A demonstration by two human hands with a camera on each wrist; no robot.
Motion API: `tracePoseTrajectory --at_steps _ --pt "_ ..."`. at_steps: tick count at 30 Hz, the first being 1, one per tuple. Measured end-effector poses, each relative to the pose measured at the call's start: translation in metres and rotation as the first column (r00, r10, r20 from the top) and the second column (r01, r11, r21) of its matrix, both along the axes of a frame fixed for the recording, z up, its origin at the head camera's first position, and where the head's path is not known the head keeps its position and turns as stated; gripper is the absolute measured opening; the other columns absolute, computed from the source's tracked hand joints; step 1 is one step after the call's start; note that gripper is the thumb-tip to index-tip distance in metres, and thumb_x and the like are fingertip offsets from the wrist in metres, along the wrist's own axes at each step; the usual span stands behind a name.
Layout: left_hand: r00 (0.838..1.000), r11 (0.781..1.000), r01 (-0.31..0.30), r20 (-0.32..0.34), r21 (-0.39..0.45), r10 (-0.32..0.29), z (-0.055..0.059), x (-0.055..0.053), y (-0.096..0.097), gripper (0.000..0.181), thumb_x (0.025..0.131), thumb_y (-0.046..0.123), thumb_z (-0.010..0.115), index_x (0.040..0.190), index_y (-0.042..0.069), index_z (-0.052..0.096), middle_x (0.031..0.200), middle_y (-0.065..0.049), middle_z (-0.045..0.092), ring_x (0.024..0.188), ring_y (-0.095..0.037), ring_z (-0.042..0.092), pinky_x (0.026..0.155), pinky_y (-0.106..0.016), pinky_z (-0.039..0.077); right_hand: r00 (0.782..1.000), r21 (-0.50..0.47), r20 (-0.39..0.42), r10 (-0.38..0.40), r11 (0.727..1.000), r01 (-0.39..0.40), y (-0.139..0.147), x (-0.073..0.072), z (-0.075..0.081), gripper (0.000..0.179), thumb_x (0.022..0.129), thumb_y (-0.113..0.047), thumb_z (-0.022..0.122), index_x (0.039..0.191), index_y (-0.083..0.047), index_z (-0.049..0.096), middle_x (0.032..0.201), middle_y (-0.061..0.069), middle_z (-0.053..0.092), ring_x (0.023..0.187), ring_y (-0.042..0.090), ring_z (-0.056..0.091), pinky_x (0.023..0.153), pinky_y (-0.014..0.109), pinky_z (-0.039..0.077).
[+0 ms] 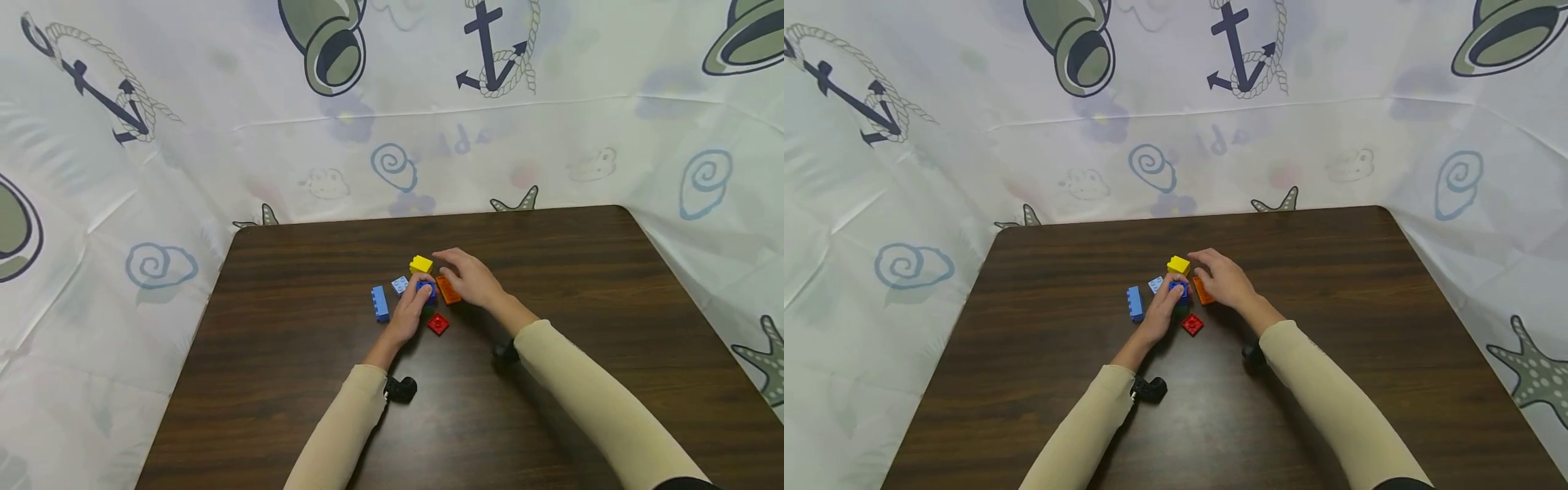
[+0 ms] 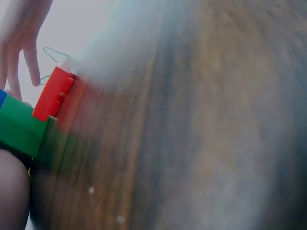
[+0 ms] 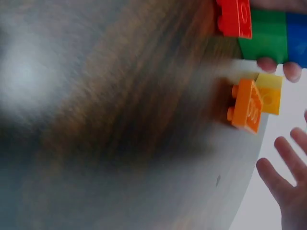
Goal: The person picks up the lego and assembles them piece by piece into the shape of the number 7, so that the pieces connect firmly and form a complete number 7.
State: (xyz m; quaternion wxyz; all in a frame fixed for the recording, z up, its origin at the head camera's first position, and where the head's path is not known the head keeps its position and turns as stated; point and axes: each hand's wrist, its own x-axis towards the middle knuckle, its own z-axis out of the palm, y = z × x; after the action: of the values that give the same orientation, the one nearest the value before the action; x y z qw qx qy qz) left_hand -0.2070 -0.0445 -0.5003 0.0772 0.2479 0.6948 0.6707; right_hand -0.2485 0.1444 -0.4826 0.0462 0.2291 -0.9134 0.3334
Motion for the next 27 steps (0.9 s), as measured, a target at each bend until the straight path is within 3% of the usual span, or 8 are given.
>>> tracePoseTrajectory --at_steps 3,5,11,16,22,27 --pt "1.000 1.000 0.006 -0.014 -0.012 -0.006 0.001 0.000 0.000 0.030 0.107 0.008 0.031 0.124 -0.017 0.037 0.117 -0.040 0.047 0.113 -0.052 0.046 0.096 -0.037 0.039 0.993 0.110 0.061 0.098 0.989 -0.104 -0.003 -0.007 -0.001 0.049 0.100 -0.012 0.054 0.148 -0.013 0.044 0.150 0.010 0.042 0.135 0.031 0.042 0.108 0.052 0.034" --pt "1.000 1.000 0.009 -0.022 -0.013 -0.009 0.001 0.000 0.000 0.031 0.107 0.007 0.031 0.123 -0.018 0.037 0.118 -0.041 0.046 0.113 -0.053 0.045 0.096 -0.039 0.039 0.986 0.168 0.079 0.150 0.973 -0.161 -0.006 -0.011 -0.001 0.053 0.101 -0.009 0.051 0.151 -0.016 0.039 0.155 0.011 0.034 0.139 0.033 0.036 0.110 0.052 0.032" --pt "0.999 1.000 0.012 -0.040 -0.004 -0.012 0.001 0.001 0.002 0.028 0.106 0.006 0.032 0.123 -0.016 0.038 0.117 -0.034 0.049 0.113 -0.052 0.046 0.096 -0.038 0.041 0.977 0.280 0.102 0.188 0.937 -0.210 -0.011 -0.018 0.001 0.047 0.098 -0.004 0.051 0.144 -0.013 0.051 0.154 0.013 0.036 0.135 0.036 0.041 0.105 0.054 0.038" --pt "0.999 1.000 0.003 -0.037 0.007 -0.003 0.000 0.001 0.003 0.027 0.106 0.005 0.031 0.122 -0.014 0.039 0.117 -0.034 0.049 0.113 -0.051 0.047 0.096 -0.044 0.042 0.989 0.291 0.116 0.089 0.949 -0.119 -0.012 -0.016 0.001 0.033 0.098 -0.018 0.060 0.130 -0.012 0.064 0.141 0.010 0.049 0.124 0.032 0.051 0.104 0.053 0.038" --pt "1.000 1.000 -0.016 0.015 -0.003 0.016 -0.001 0.002 0.001 0.031 0.107 0.009 0.031 0.125 -0.015 0.037 0.120 -0.041 0.046 0.114 -0.052 0.045 0.094 -0.034 0.040 0.993 0.327 0.095 -0.066 0.945 0.032 -0.011 -0.014 0.004 0.023 0.091 -0.031 0.071 0.107 -0.015 0.069 0.119 0.005 0.059 0.093 0.025 0.060 0.087 0.044 0.051" --pt "0.998 0.999 -0.035 0.046 -0.041 0.037 0.000 0.002 0.001 0.032 0.107 0.014 0.031 0.125 -0.012 0.038 0.121 -0.038 0.049 0.111 -0.040 0.049 0.095 -0.034 0.038 0.985 0.308 0.100 -0.141 0.946 0.104 -0.009 -0.013 0.004 0.025 0.089 -0.030 0.074 0.106 -0.012 0.069 0.115 0.007 0.064 0.088 0.026 0.059 0.083 0.043 0.052"
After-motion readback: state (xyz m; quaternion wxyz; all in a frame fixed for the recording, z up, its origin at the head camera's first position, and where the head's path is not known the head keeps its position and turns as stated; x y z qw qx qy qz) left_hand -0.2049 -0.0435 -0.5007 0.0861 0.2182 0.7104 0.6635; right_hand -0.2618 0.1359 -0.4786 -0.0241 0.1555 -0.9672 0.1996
